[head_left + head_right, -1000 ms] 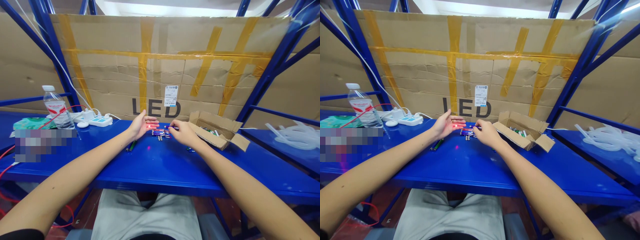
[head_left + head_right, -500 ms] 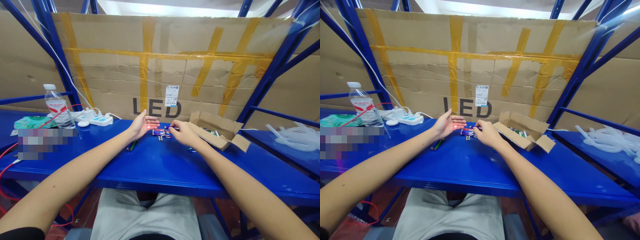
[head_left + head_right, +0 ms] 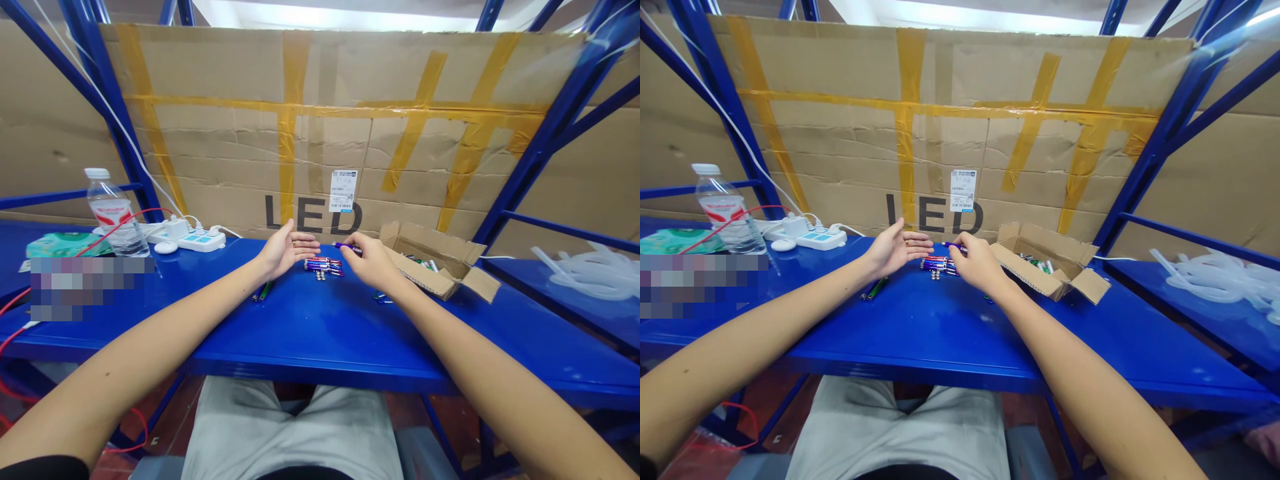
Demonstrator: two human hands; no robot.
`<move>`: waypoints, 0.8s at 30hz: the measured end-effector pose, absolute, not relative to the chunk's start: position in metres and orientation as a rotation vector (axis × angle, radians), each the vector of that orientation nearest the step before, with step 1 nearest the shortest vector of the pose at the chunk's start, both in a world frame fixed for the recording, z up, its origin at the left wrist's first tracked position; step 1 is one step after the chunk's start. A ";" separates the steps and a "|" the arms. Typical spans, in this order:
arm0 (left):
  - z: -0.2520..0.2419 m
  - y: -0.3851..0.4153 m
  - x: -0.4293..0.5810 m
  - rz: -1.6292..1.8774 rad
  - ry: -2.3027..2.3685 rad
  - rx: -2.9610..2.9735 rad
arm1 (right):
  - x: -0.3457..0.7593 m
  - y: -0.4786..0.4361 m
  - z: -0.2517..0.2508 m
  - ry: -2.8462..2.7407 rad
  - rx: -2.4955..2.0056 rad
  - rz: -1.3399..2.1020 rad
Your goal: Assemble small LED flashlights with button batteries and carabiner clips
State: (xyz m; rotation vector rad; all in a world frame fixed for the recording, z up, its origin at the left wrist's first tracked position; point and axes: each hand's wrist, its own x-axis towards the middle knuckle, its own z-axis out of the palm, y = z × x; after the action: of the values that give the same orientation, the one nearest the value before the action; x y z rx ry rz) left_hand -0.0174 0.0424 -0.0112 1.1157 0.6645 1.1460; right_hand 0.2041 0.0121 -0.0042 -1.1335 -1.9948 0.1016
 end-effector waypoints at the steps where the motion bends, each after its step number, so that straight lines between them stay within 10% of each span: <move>1: -0.011 0.043 -0.017 1.143 0.660 1.116 | 0.204 0.012 -0.004 -2.019 -1.155 0.096; 24: -0.009 0.039 -0.016 1.152 0.689 1.106 | 0.205 0.013 -0.006 -2.018 -1.099 0.089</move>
State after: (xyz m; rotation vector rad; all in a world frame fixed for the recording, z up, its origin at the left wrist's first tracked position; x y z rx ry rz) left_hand -0.0158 0.0391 -0.0090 1.1060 0.6893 1.1519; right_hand 0.2048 0.0127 -0.0062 -1.0989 -2.0177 0.0886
